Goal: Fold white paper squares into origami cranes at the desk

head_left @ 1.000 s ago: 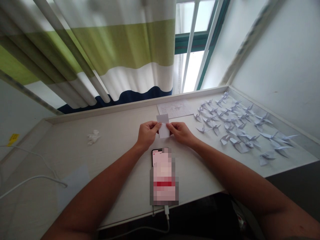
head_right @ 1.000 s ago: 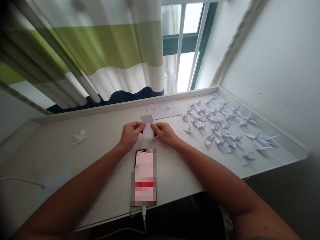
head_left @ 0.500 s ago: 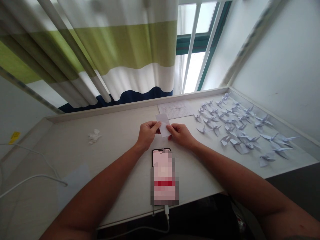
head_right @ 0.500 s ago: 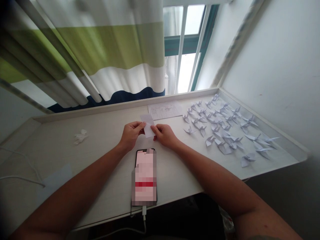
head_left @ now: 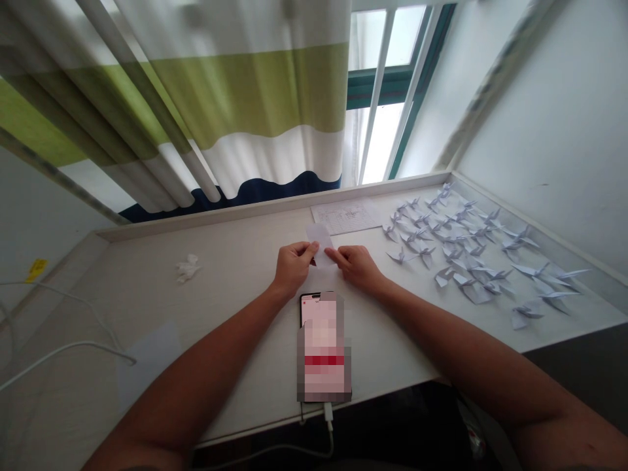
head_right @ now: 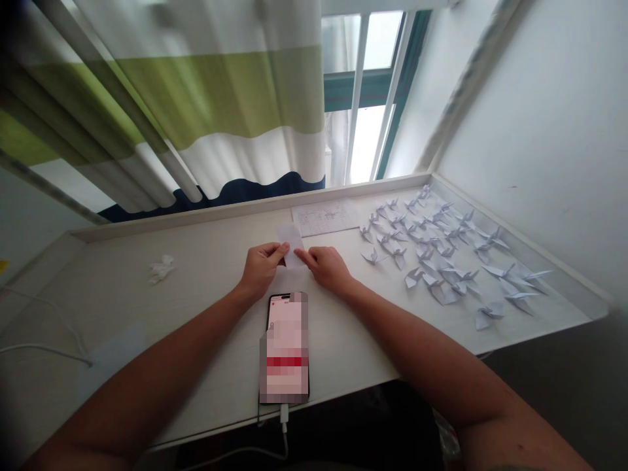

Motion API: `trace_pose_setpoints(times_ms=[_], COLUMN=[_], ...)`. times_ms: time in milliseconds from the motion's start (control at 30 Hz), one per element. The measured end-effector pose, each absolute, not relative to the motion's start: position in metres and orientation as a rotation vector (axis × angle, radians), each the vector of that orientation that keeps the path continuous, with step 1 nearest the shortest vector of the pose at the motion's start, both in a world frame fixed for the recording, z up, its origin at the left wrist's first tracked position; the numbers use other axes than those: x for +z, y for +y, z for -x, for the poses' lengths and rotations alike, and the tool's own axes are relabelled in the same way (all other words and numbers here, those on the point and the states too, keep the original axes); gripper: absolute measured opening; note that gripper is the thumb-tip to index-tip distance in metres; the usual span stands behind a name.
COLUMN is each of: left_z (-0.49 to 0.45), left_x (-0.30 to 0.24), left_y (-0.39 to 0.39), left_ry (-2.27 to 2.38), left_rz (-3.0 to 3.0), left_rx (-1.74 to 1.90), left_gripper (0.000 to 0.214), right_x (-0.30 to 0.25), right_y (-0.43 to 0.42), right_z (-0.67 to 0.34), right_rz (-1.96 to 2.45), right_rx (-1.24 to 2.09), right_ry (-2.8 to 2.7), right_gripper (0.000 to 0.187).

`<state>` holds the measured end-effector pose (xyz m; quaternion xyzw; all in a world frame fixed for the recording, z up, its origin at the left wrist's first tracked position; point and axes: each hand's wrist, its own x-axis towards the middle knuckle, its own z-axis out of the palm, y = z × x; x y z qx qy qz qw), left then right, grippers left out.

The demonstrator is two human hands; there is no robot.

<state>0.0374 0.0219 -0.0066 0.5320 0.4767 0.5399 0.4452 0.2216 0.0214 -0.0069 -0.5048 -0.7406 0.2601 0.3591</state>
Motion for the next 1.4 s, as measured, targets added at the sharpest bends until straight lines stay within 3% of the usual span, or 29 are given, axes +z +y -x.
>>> trace_pose_setpoints(times_ms=[133, 233, 400, 500, 667, 900, 1233, 1400], left_z=[-0.037, -0.039, -0.043, -0.042, -0.039, -0.036, -0.035, -0.035], left_x=[-0.003, 0.001, 0.004, 0.004, 0.005, 0.001, 0.003, 0.002], left_y=[0.021, 0.018, 0.017, 0.019, 0.023, 0.024, 0.024, 0.025], left_ry=[1.222, 1.204, 1.063, 1.006, 1.060, 1.020, 1.019, 1.072], left_rz=[-1.325, -1.369, -1.365, -1.330, -1.309, -1.184, -1.195, -1.286], left_rx=[1.396, 1.389, 1.363, 1.402, 1.481, 1.264, 1.247, 1.291], left_gripper=[0.038, 0.041, 0.055, 0.059, 0.061, 0.060, 0.053, 0.048], right_x=[-0.005, -0.002, -0.002, -0.004, -0.006, -0.004, -0.008, -0.006], right_y=[0.017, 0.013, 0.012, 0.014, 0.021, 0.028, 0.037, 0.040], right_z=[-0.222, -0.216, -0.210, -0.213, -0.221, -0.223, -0.234, -0.237], right_rz=[1.240, 1.063, 0.911, 0.952, 1.081, 0.885, 0.914, 1.009], right_rx=[0.434, 0.518, 0.827, 0.858, 0.982, 1.467, 1.319, 1.041], right_ry=[-1.752, -1.797, -1.837, -1.772, -1.459, -1.196, -1.332, -1.434], right_gripper=[0.060, 0.040, 0.045, 0.043, 0.055, 0.046, 0.044, 0.043])
